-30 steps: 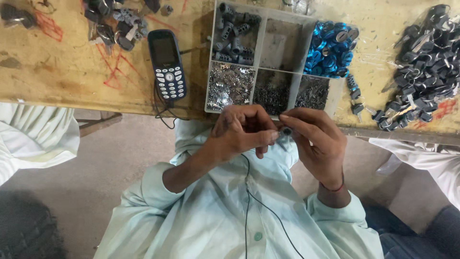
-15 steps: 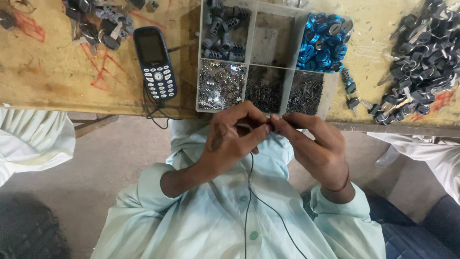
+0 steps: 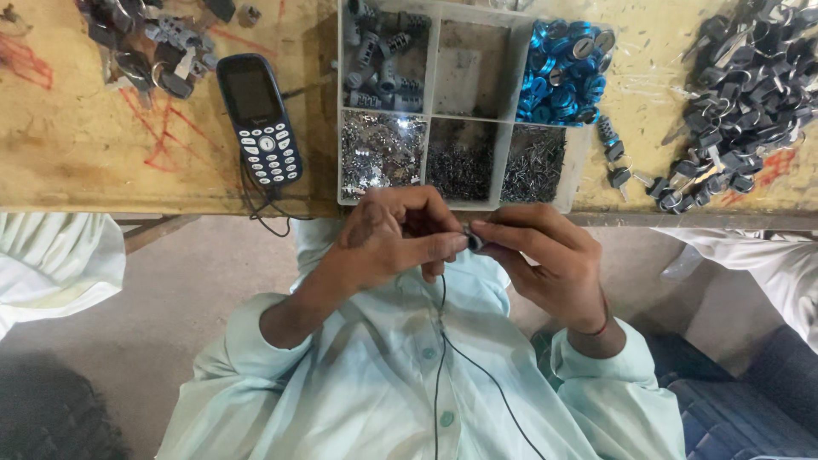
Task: The person sits at a workbench and assembles small metal components by hand, picking parts from a compartment organizer box and fitting them together one at a time, placing finished pieces aside. Near the end the person briefly operates a mobile phone on the bench.
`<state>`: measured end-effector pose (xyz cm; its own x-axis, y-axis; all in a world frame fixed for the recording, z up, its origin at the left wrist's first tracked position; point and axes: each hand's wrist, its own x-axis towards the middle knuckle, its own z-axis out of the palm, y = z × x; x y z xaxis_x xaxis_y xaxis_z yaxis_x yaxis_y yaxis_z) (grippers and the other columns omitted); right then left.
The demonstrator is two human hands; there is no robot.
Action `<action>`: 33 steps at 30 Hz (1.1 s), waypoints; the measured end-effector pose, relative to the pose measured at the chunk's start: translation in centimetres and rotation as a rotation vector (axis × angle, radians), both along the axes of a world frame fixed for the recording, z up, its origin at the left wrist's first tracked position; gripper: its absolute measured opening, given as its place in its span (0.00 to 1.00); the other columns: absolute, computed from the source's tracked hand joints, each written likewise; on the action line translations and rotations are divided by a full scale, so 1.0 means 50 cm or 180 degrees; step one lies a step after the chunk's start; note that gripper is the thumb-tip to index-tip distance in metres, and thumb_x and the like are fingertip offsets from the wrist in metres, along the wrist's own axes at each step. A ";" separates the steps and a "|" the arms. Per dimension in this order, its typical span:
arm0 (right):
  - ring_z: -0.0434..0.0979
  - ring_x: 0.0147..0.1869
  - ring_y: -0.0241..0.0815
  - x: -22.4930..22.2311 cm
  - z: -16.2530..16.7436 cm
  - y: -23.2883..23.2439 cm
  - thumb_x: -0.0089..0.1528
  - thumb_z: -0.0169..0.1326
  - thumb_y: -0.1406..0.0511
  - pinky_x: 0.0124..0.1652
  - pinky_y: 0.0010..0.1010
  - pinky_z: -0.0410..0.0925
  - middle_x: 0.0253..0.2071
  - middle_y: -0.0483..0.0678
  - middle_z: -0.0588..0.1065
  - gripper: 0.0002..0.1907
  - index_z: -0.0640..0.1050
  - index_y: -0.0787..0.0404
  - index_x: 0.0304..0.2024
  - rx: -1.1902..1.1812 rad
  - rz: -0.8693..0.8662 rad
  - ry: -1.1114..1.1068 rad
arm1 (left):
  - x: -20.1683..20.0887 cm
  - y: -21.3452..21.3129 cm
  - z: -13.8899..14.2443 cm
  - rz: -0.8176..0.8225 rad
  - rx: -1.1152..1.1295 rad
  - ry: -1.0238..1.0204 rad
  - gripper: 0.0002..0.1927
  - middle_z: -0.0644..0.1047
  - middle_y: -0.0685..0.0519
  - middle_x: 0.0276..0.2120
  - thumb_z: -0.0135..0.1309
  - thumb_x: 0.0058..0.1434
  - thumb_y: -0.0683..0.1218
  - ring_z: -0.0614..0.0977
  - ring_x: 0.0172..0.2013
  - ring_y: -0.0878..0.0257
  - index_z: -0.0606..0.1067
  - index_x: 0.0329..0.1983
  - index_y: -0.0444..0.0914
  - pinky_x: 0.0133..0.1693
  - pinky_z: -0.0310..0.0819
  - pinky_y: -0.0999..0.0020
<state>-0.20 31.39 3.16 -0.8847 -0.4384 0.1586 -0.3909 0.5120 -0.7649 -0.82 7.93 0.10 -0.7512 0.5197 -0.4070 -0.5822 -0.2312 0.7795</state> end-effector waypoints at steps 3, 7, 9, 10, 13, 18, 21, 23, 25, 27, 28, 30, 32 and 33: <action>0.81 0.47 0.42 0.003 -0.015 -0.009 0.55 0.68 0.75 0.45 0.31 0.74 0.45 0.49 0.78 0.18 0.82 0.60 0.47 -0.0270 -0.0136 -0.0024 | -0.004 0.001 -0.002 0.0208 0.0397 -0.0254 0.07 0.80 0.52 0.26 0.62 0.63 0.41 0.81 0.24 0.69 0.77 0.37 0.32 0.28 0.78 0.73; 0.81 0.47 0.42 0.011 -0.022 -0.018 0.56 0.69 0.75 0.46 0.31 0.75 0.46 0.49 0.78 0.18 0.82 0.61 0.48 -0.0159 -0.0176 0.0345 | -0.002 -0.006 0.007 0.0242 0.0123 -0.0196 0.08 0.79 0.54 0.25 0.64 0.61 0.42 0.79 0.23 0.71 0.77 0.36 0.32 0.26 0.74 0.75; 0.82 0.47 0.42 0.012 -0.022 -0.019 0.55 0.69 0.75 0.46 0.31 0.76 0.45 0.50 0.78 0.17 0.83 0.61 0.47 -0.0055 -0.0060 0.0474 | -0.003 -0.014 0.012 0.0132 -0.0042 -0.0080 0.08 0.79 0.54 0.25 0.64 0.61 0.42 0.79 0.23 0.71 0.78 0.34 0.32 0.25 0.73 0.76; 0.82 0.46 0.42 0.012 -0.022 -0.020 0.56 0.69 0.75 0.44 0.30 0.76 0.44 0.50 0.78 0.17 0.83 0.62 0.47 -0.0072 -0.0035 0.0512 | -0.005 -0.013 0.013 0.0077 -0.0147 -0.0057 0.08 0.79 0.55 0.24 0.64 0.60 0.42 0.79 0.22 0.72 0.78 0.34 0.33 0.24 0.73 0.76; 0.82 0.44 0.40 0.012 -0.021 -0.017 0.56 0.69 0.76 0.42 0.29 0.76 0.43 0.50 0.79 0.16 0.84 0.63 0.46 -0.0104 0.0068 0.0575 | -0.011 -0.011 0.017 -0.0061 -0.0365 0.0015 0.08 0.79 0.55 0.23 0.64 0.58 0.43 0.78 0.21 0.72 0.78 0.32 0.33 0.22 0.72 0.76; 0.82 0.46 0.42 0.007 -0.025 0.001 0.54 0.67 0.76 0.45 0.30 0.76 0.44 0.50 0.79 0.17 0.84 0.61 0.46 -0.0256 0.0083 0.0188 | -0.021 -0.013 0.019 -0.0237 0.0296 -0.0368 0.09 0.78 0.54 0.23 0.64 0.59 0.43 0.78 0.21 0.71 0.77 0.31 0.33 0.23 0.73 0.75; 0.82 0.45 0.40 0.002 -0.037 0.004 0.54 0.67 0.76 0.44 0.27 0.75 0.44 0.48 0.79 0.17 0.83 0.59 0.46 -0.0592 0.0023 -0.0342 | -0.027 -0.014 0.017 -0.0312 0.0478 -0.0642 0.09 0.77 0.53 0.21 0.65 0.57 0.42 0.76 0.19 0.69 0.76 0.30 0.32 0.21 0.72 0.74; 0.82 0.45 0.40 0.002 -0.041 0.003 0.55 0.67 0.75 0.44 0.27 0.75 0.44 0.48 0.79 0.17 0.83 0.59 0.46 -0.0506 -0.0008 -0.0205 | -0.028 -0.014 0.015 -0.0224 0.0562 -0.0686 0.09 0.77 0.53 0.22 0.64 0.58 0.42 0.77 0.20 0.69 0.76 0.30 0.32 0.22 0.72 0.74; 0.82 0.44 0.41 0.002 -0.041 0.001 0.55 0.68 0.75 0.44 0.28 0.75 0.44 0.49 0.79 0.17 0.84 0.59 0.46 -0.0399 -0.0032 -0.0023 | -0.025 -0.010 0.015 -0.0157 0.0503 -0.0675 0.09 0.77 0.53 0.22 0.64 0.58 0.42 0.77 0.21 0.70 0.76 0.31 0.32 0.22 0.72 0.74; 0.82 0.44 0.41 0.002 -0.036 0.000 0.54 0.69 0.74 0.43 0.28 0.75 0.43 0.49 0.79 0.18 0.84 0.59 0.46 -0.0259 -0.0058 0.0205 | -0.020 -0.006 0.016 -0.0117 0.0310 -0.0607 0.09 0.77 0.53 0.23 0.64 0.59 0.42 0.77 0.22 0.71 0.76 0.31 0.33 0.22 0.72 0.74; 0.82 0.45 0.41 0.001 -0.033 0.001 0.55 0.69 0.74 0.44 0.29 0.75 0.43 0.50 0.79 0.18 0.84 0.60 0.47 -0.0241 -0.0024 0.0269 | -0.017 -0.004 0.017 -0.0026 0.0285 -0.0497 0.09 0.77 0.54 0.24 0.63 0.60 0.43 0.77 0.23 0.71 0.75 0.32 0.33 0.23 0.72 0.75; 0.83 0.46 0.42 -0.003 -0.026 0.002 0.55 0.69 0.74 0.44 0.30 0.76 0.43 0.50 0.79 0.18 0.84 0.60 0.47 -0.0196 0.0041 0.0401 | -0.009 0.003 0.019 0.0152 0.0244 -0.0273 0.09 0.76 0.54 0.25 0.62 0.63 0.43 0.76 0.24 0.71 0.74 0.35 0.33 0.25 0.72 0.75; 0.83 0.46 0.41 -0.008 -0.021 0.004 0.55 0.69 0.74 0.44 0.29 0.75 0.43 0.49 0.79 0.18 0.84 0.61 0.48 -0.0124 0.0052 0.0378 | -0.003 0.012 0.018 0.0228 0.0049 -0.0186 0.09 0.76 0.55 0.26 0.62 0.63 0.43 0.77 0.23 0.71 0.74 0.36 0.34 0.24 0.72 0.76; 0.83 0.46 0.41 -0.011 -0.020 0.005 0.54 0.69 0.74 0.44 0.29 0.75 0.43 0.49 0.79 0.19 0.84 0.61 0.48 -0.0089 0.0060 0.0365 | -0.002 0.015 0.017 0.0269 -0.0049 -0.0143 0.10 0.76 0.55 0.26 0.62 0.63 0.43 0.77 0.22 0.71 0.74 0.36 0.34 0.24 0.71 0.76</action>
<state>-0.74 31.65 2.15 -0.8516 -0.4489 0.2706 -0.4860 0.4828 -0.7285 -0.93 8.67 0.96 -0.7728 0.4488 -0.4488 -0.5957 -0.2691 0.7568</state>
